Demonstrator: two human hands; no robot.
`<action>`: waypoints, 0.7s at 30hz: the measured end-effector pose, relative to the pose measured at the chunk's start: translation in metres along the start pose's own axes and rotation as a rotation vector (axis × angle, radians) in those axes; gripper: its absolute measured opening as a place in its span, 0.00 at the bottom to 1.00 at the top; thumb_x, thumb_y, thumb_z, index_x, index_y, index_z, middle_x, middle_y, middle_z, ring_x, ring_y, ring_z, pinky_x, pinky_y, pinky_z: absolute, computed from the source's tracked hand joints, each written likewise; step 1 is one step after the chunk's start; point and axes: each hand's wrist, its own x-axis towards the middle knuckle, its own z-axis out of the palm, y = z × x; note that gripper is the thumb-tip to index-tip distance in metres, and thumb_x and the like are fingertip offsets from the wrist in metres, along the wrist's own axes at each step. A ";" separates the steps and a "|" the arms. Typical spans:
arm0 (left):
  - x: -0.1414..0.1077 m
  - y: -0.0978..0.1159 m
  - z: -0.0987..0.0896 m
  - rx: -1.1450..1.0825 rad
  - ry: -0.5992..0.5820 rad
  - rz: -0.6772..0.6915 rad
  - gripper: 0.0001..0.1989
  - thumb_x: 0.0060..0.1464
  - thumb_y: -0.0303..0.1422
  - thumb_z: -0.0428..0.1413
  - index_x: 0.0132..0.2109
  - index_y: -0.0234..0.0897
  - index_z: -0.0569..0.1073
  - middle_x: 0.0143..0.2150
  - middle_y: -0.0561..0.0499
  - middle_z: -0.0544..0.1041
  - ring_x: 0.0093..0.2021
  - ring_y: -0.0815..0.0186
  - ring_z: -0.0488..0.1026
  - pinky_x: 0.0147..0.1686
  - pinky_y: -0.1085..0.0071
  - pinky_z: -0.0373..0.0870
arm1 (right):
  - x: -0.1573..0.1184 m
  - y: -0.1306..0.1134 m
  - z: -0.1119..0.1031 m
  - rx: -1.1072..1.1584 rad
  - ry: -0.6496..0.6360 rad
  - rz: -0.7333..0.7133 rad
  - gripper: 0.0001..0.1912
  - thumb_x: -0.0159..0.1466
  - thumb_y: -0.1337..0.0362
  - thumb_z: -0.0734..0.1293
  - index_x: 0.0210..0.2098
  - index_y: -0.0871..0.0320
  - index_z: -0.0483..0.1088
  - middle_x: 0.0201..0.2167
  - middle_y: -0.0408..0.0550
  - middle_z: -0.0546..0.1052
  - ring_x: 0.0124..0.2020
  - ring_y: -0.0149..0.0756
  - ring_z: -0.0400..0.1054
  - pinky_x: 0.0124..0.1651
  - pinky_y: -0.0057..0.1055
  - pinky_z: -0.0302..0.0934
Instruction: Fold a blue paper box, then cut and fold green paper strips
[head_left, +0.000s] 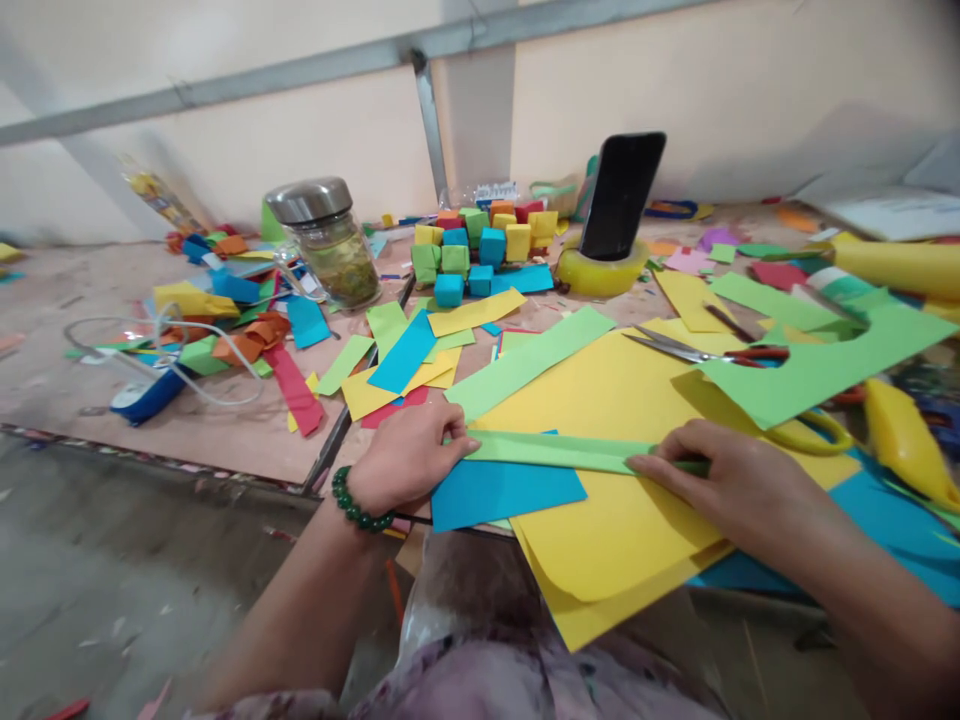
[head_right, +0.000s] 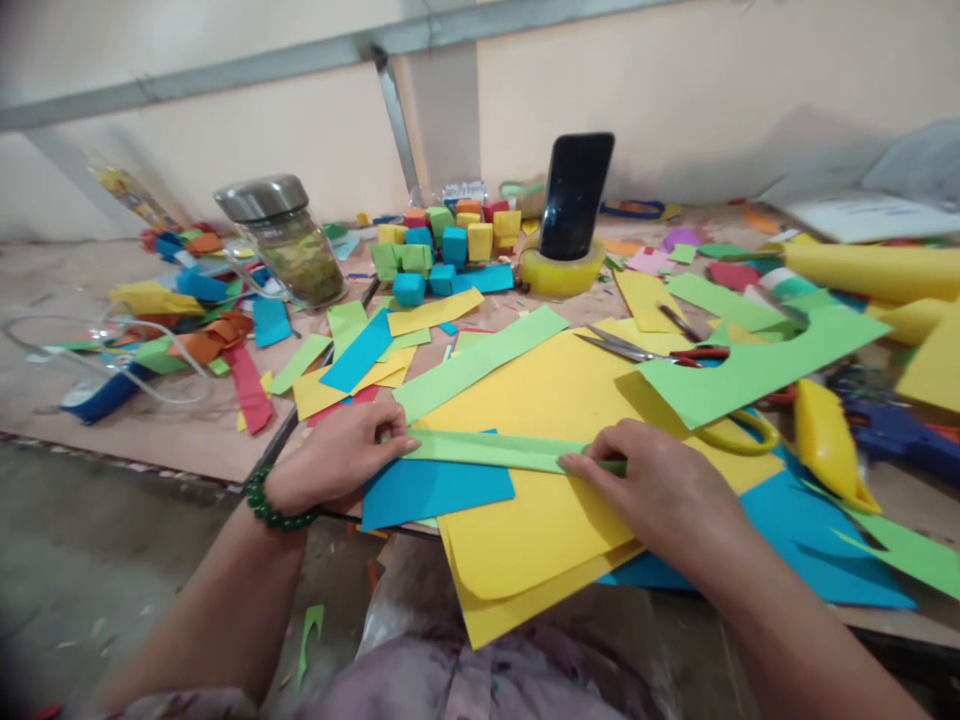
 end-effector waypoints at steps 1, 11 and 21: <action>-0.001 -0.001 0.000 -0.030 -0.002 0.007 0.10 0.55 0.40 0.54 0.31 0.38 0.69 0.31 0.51 0.73 0.32 0.64 0.69 0.29 0.70 0.57 | 0.000 0.001 0.001 0.007 0.004 0.002 0.22 0.56 0.42 0.64 0.22 0.53 0.70 0.23 0.47 0.75 0.23 0.38 0.68 0.24 0.32 0.55; -0.006 -0.005 0.001 -0.181 -0.022 -0.043 0.06 0.54 0.35 0.55 0.34 0.39 0.68 0.26 0.55 0.70 0.28 0.68 0.67 0.27 0.71 0.58 | -0.003 -0.001 0.002 0.027 0.020 0.035 0.31 0.53 0.30 0.57 0.21 0.52 0.67 0.22 0.47 0.73 0.23 0.39 0.67 0.25 0.35 0.56; -0.010 -0.008 0.001 -0.159 -0.023 -0.008 0.05 0.56 0.36 0.52 0.35 0.41 0.69 0.25 0.56 0.66 0.26 0.69 0.64 0.26 0.72 0.57 | -0.010 0.002 0.004 0.028 0.054 -0.005 0.27 0.58 0.36 0.60 0.21 0.53 0.65 0.22 0.45 0.71 0.24 0.37 0.66 0.28 0.34 0.55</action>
